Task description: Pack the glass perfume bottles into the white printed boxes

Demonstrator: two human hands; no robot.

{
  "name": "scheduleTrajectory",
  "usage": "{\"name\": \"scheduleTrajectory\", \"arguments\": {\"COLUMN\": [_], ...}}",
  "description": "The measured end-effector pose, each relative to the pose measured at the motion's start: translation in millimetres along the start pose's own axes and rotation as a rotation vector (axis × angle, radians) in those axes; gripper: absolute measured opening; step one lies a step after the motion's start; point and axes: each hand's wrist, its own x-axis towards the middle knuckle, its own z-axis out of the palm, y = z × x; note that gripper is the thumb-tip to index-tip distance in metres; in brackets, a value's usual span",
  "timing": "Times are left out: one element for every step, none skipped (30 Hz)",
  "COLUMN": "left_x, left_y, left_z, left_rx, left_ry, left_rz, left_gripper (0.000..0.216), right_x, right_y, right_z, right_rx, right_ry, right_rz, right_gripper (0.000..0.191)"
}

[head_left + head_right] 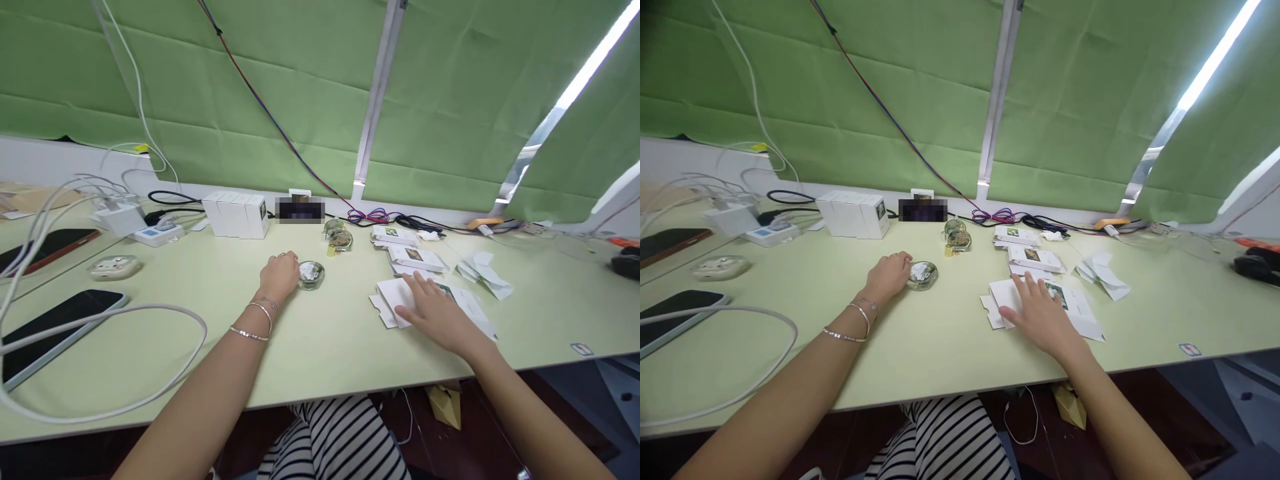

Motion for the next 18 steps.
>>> {"name": "scheduleTrajectory", "arguments": {"left_x": [0.1, 0.2, 0.3, 0.4, 0.6, 0.7, 0.7, 0.7, 0.5, 0.3, 0.0, -0.4, -0.7, -0.8, -0.8, -0.7, -0.4, 0.0], "left_y": [0.0, 0.1, 0.3, 0.6, 0.9, 1.1, 1.3, 1.4, 1.5, 1.5, 1.5, 1.5, 1.4, 1.3, 1.2, 1.0, 0.8, 0.7], "left_z": [-0.2, -0.4, -0.4, -0.4, -0.2, 0.0, 0.3, 0.4, 0.4, 0.3, 0.1, -0.2, -0.4, -0.6, -0.6, -0.5, -0.3, 0.0], "left_rx": [0.001, 0.003, 0.006, 0.010, 0.014, 0.018, 0.021, 0.021, 0.019, 0.017, 0.013, 0.009, 0.005, 0.000, -0.005, -0.010, -0.013, -0.015], "left_ry": [-0.002, -0.003, -0.002, 0.002, 0.008, 0.014, 0.019, 0.021, 0.022, 0.020, 0.017, 0.016, 0.016, 0.016, 0.016, 0.015, 0.014, 0.014], "left_rz": [0.000, 0.001, 0.004, 0.006, 0.010, 0.013, 0.015, 0.014, 0.013, 0.012, 0.012, 0.013, 0.018, 0.023, 0.026, 0.028, 0.029, 0.030], "left_gripper": [0.036, 0.036, 0.036, 0.036, 0.037, 0.037, 0.038, 0.038, 0.038, 0.038, 0.038, 0.038, 0.038, 0.039, 0.039, 0.039, 0.039, 0.039], "right_x": [1.4, 2.7, 3.8, 4.5, 4.6, 4.1, 3.0, 1.4, -0.4, -2.5, -4.5, -6.4, -8.1, -9.5, -10.6, -11.5, -12.1, -12.5], "right_y": [-5.9, -10.5, -14.1, -16.9, -19.2, -20.9, -22.2, -23.0, -23.3, -23.0, -22.2, -20.9, -19.2, -17.2, -15.1, -13.1, -11.4, -10.3], "right_z": [5.7, 12.3, 18.9, 24.9, 29.8, 33.3, 35.6, 36.6, 36.9, 36.7, 36.2, 35.7, 35.3, 35.1, 35.0, 35.1, 35.2, 35.2], "right_rx": [-0.012, -0.026, -0.039, -0.048, -0.055, -0.060, -0.066, -0.074, -0.082, -0.089, -0.091, -0.088, -0.080, -0.070, -0.058, -0.045, -0.029, -0.008], "right_ry": [-0.018, -0.025, -0.022, -0.015, -0.008, -0.003, -0.002, -0.001, 0.000, 0.000, 0.000, -0.003, -0.007, -0.009, -0.009, -0.002, 0.012, 0.029], "right_rz": [0.034, 0.059, 0.076, 0.079, 0.071, 0.057, 0.036, 0.012, -0.012, -0.027, -0.033, -0.035, -0.034, -0.030, -0.025, -0.022, -0.022, -0.027], "right_gripper": [0.076, 0.080, 0.081, 0.079, 0.075, 0.068, 0.061, 0.055, 0.051, 0.049, 0.048, 0.048, 0.048, 0.048, 0.049, 0.049, 0.049, 0.050]}}
